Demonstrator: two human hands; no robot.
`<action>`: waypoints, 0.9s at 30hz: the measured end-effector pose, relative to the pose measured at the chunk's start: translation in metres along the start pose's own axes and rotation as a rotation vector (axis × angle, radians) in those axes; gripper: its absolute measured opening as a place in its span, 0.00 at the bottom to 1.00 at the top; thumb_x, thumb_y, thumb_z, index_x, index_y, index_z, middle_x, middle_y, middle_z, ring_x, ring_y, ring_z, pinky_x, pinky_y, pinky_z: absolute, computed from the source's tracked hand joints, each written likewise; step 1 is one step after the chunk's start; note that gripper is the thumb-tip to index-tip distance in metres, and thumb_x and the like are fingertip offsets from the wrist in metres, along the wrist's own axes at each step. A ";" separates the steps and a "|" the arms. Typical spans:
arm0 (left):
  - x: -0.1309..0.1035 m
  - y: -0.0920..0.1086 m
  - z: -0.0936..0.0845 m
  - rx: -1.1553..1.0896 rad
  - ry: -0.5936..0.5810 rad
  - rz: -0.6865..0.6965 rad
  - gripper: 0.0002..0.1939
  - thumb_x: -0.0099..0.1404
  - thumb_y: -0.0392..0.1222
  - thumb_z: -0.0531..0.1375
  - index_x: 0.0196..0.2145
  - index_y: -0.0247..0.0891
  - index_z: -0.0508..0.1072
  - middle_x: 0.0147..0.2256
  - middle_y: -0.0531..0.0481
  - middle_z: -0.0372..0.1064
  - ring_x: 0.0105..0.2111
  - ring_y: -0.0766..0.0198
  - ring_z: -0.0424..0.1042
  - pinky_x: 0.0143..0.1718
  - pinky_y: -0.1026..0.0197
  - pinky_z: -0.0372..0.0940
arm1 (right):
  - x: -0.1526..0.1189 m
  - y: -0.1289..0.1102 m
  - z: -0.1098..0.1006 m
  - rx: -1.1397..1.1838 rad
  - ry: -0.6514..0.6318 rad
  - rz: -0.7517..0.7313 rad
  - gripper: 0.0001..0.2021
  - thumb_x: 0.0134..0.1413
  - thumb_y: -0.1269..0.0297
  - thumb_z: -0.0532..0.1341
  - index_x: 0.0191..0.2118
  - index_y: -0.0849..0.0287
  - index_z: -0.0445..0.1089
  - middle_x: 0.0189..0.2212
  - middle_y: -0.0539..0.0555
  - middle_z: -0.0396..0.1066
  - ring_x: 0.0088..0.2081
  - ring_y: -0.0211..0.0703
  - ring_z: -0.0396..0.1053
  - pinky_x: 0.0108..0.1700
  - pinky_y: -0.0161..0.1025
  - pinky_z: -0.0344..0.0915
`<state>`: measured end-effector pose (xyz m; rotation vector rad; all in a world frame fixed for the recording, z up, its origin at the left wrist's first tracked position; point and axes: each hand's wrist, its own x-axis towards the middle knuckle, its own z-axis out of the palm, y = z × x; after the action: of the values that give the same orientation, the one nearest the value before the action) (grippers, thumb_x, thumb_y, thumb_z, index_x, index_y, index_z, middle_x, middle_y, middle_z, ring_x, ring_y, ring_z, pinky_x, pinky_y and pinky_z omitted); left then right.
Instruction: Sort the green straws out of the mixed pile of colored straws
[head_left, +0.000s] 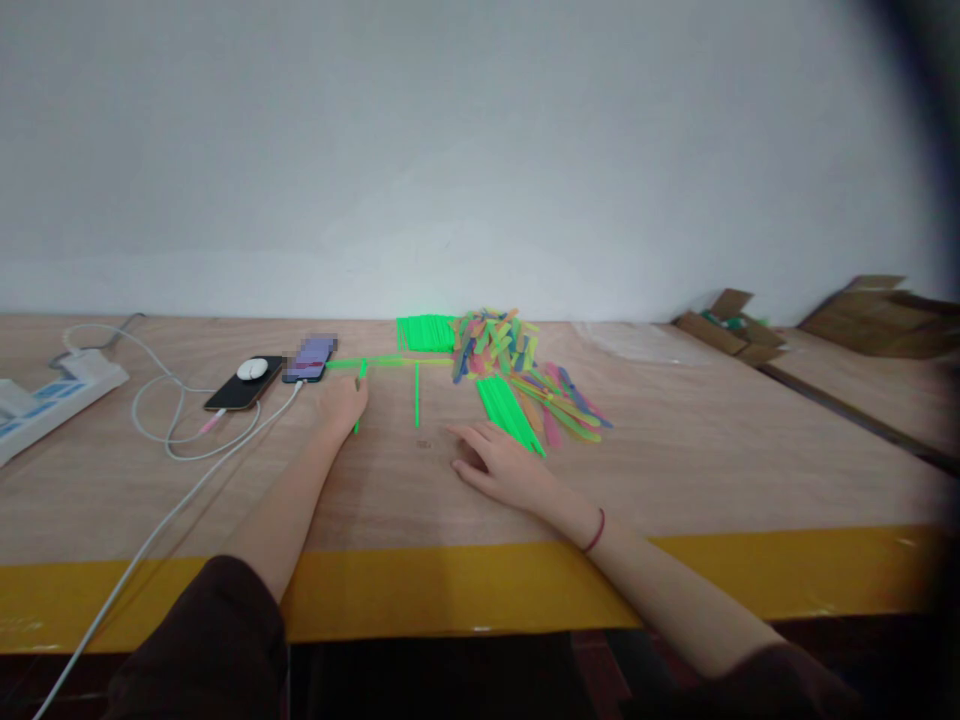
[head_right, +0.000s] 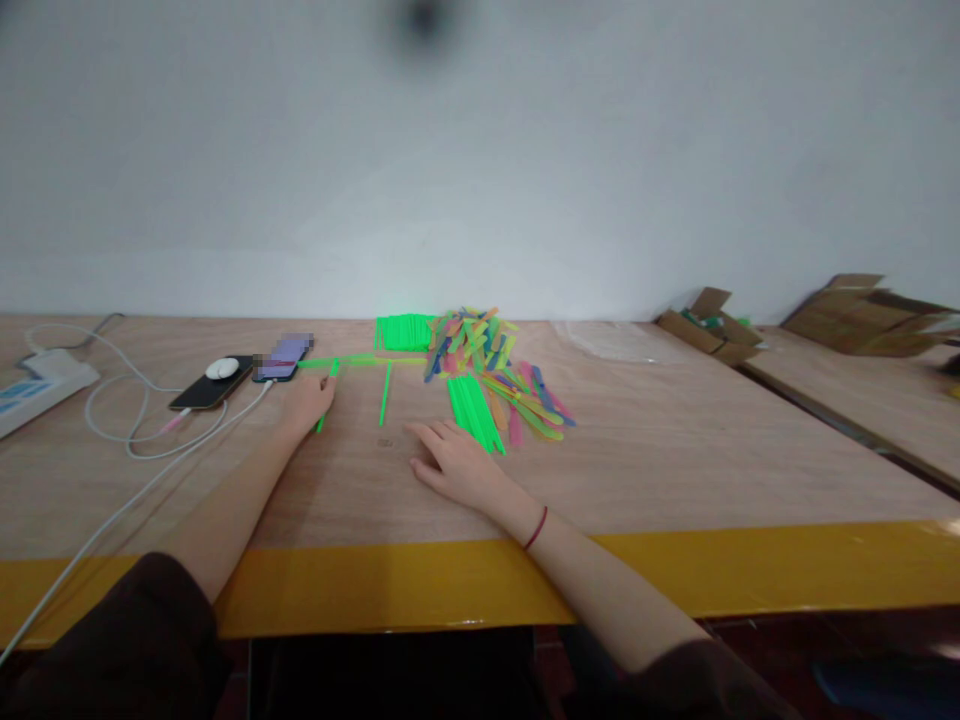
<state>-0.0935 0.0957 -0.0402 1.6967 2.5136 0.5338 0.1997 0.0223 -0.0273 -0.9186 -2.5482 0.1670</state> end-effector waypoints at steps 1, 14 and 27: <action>-0.001 0.000 0.000 -0.005 -0.001 0.004 0.24 0.70 0.50 0.47 0.44 0.33 0.77 0.46 0.34 0.73 0.48 0.46 0.72 0.46 0.52 0.64 | 0.000 0.002 -0.001 -0.027 0.007 0.022 0.19 0.60 0.63 0.56 0.56 0.58 0.63 0.48 0.59 0.70 0.50 0.48 0.66 0.52 0.46 0.63; -0.035 0.028 -0.021 -0.121 0.195 0.234 0.18 0.68 0.43 0.51 0.50 0.36 0.74 0.44 0.39 0.72 0.45 0.54 0.70 0.50 0.55 0.61 | 0.006 0.015 -0.012 -0.565 -0.066 0.390 0.16 0.63 0.60 0.50 0.40 0.63 0.72 0.38 0.64 0.72 0.43 0.53 0.68 0.42 0.43 0.61; -0.093 0.082 -0.011 -0.517 -0.073 0.544 0.14 0.68 0.41 0.52 0.42 0.35 0.76 0.39 0.43 0.74 0.41 0.58 0.72 0.48 0.56 0.63 | 0.016 0.014 -0.012 -0.533 -0.056 0.356 0.12 0.58 0.71 0.53 0.33 0.65 0.75 0.31 0.65 0.74 0.35 0.52 0.71 0.37 0.43 0.62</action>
<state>0.0127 0.0358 -0.0171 2.0872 1.6293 1.0217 0.2023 0.0425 -0.0144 -1.5812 -2.4970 -0.4107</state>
